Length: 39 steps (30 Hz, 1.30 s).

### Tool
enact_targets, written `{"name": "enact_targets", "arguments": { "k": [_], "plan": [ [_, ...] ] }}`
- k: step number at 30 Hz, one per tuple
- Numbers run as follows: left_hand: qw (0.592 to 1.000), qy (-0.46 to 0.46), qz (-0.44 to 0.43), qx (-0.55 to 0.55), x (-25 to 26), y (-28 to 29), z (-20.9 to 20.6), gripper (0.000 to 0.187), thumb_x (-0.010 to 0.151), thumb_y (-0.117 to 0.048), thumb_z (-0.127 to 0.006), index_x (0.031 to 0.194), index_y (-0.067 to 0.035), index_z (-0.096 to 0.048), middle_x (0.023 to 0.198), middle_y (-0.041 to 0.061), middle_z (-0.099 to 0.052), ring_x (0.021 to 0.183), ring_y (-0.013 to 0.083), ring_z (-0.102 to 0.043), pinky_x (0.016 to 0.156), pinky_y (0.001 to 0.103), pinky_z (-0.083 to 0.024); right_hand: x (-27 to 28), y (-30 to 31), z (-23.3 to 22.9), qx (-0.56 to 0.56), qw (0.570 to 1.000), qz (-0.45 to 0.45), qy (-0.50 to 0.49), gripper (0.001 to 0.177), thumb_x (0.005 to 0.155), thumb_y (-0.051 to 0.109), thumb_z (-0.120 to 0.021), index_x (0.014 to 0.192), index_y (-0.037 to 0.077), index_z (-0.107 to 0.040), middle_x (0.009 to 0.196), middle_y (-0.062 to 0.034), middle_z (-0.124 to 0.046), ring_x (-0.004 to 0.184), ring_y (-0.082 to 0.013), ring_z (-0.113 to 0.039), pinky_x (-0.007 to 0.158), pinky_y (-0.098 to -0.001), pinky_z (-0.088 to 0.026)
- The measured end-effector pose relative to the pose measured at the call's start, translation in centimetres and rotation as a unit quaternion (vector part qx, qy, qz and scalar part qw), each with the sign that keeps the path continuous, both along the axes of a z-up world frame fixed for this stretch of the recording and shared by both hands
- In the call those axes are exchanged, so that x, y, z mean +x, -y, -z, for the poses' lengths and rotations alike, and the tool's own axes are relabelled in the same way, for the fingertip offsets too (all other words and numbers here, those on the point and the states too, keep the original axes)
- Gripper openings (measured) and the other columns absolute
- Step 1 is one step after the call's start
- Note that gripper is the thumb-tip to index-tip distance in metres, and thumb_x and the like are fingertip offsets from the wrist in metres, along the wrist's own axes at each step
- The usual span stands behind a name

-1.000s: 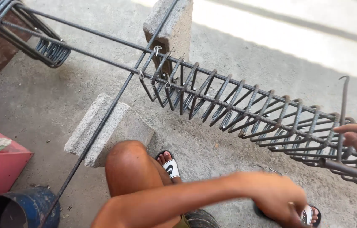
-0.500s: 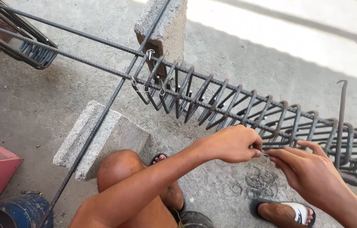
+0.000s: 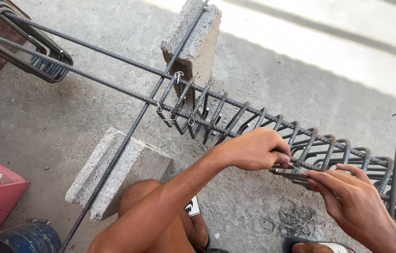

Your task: Tying wire around rebar intersections to assemble a reinforcement cage using a hook tool

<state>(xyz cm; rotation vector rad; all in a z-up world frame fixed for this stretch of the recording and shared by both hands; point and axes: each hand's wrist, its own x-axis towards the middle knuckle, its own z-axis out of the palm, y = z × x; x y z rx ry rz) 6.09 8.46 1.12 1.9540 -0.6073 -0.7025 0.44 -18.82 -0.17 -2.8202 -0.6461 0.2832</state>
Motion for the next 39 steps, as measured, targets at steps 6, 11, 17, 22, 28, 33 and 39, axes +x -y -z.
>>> {"name": "enact_targets", "arguments": {
  "k": [6,11,17,22,28,33,39],
  "plan": [
    [0.995,-0.041,-0.094,-0.016,2.5,-3.0,-1.1,0.024,0.099,-0.015,-0.06,0.102,-0.005,-0.082,0.059,0.0,-0.061,0.044,0.006,-0.033,0.042,0.022,-0.025,1.8,-5.2,-3.1,-0.164,0.949,-0.129,0.236,0.043,0.083,0.037,-0.069,0.126,0.03,-0.064,0.106,0.014,-0.072,0.072,-0.006,-0.073,0.116,-0.0499,-0.046],
    [0.951,-0.046,-0.303,0.032,4.9,-7.9,-2.8,0.049,0.099,-0.039,-0.051,0.134,-0.006,-0.063,0.115,0.013,-0.075,0.054,0.0097,-0.058,0.049,0.018,-0.048,5.2,-11.6,-4.6,-0.122,0.974,-0.072,0.175,0.018,0.094,0.031,-0.066,0.109,0.027,-0.075,0.093,0.0097,-0.081,0.081,-0.0116,-0.078,0.12,-0.0505,-0.037],
    [0.861,0.256,-0.387,0.207,7.9,-10.4,3.8,0.016,0.098,-0.02,-0.063,0.102,-0.01,-0.075,0.091,0.006,-0.072,0.085,0.0199,-0.066,0.082,0.044,-0.048,8.0,-16.6,-3.8,-0.17,0.976,-0.065,0.122,0.016,0.096,0.029,-0.064,0.101,0.025,-0.079,0.095,0.0086,-0.081,0.072,-0.0103,-0.077,0.12,-0.0538,-0.037],
    [0.867,0.264,-0.346,0.244,10.2,-10.7,9.6,0.023,0.093,-0.031,-0.055,0.099,-0.02,-0.073,0.097,0.007,-0.069,0.104,0.0333,-0.066,0.099,0.058,-0.04,8.5,-17.3,1.0,-0.082,0.965,-0.08,0.238,0.011,0.092,0.03,-0.068,0.09,0.022,-0.075,0.077,0.0023,-0.071,0.079,-0.0155,-0.073,0.116,-0.0479,-0.034],
    [0.854,0.264,-0.311,0.323,11.1,-10.9,10.6,0.023,0.092,-0.029,-0.057,0.103,-0.023,-0.076,0.103,0.006,-0.071,0.112,0.0301,-0.062,0.107,0.065,-0.023,9.1,-18.2,5.1,0.061,0.908,-0.121,0.396,0.019,0.096,0.024,-0.077,0.079,0.018,-0.071,0.063,-0.0004,-0.059,0.064,-0.0163,-0.065,0.109,-0.0481,-0.041],
    [0.827,0.292,-0.301,0.374,11.2,-9.8,9.9,0.026,0.091,-0.03,-0.061,0.103,-0.016,-0.078,0.112,0.011,-0.072,0.118,0.0318,-0.059,0.112,0.067,-0.015,9.7,-18.6,7.0,0.097,0.9,-0.108,0.41,0.019,0.093,0.024,-0.08,0.078,0.018,-0.07,0.065,0.001,-0.059,0.066,-0.0159,-0.063,0.104,-0.0481,-0.042],
    [0.823,0.192,-0.286,0.452,12.5,-9.7,9.4,0.036,0.095,-0.036,-0.056,0.115,-0.014,-0.076,0.127,0.013,-0.067,0.132,0.0348,-0.05,0.112,0.071,-0.005,9.7,-19.2,7.1,0.099,0.884,-0.111,0.444,0.022,0.093,0.019,-0.077,0.074,0.016,-0.067,0.063,0.0012,-0.056,0.062,-0.0164,-0.06,0.098,-0.0477,-0.045]
  ]
}}
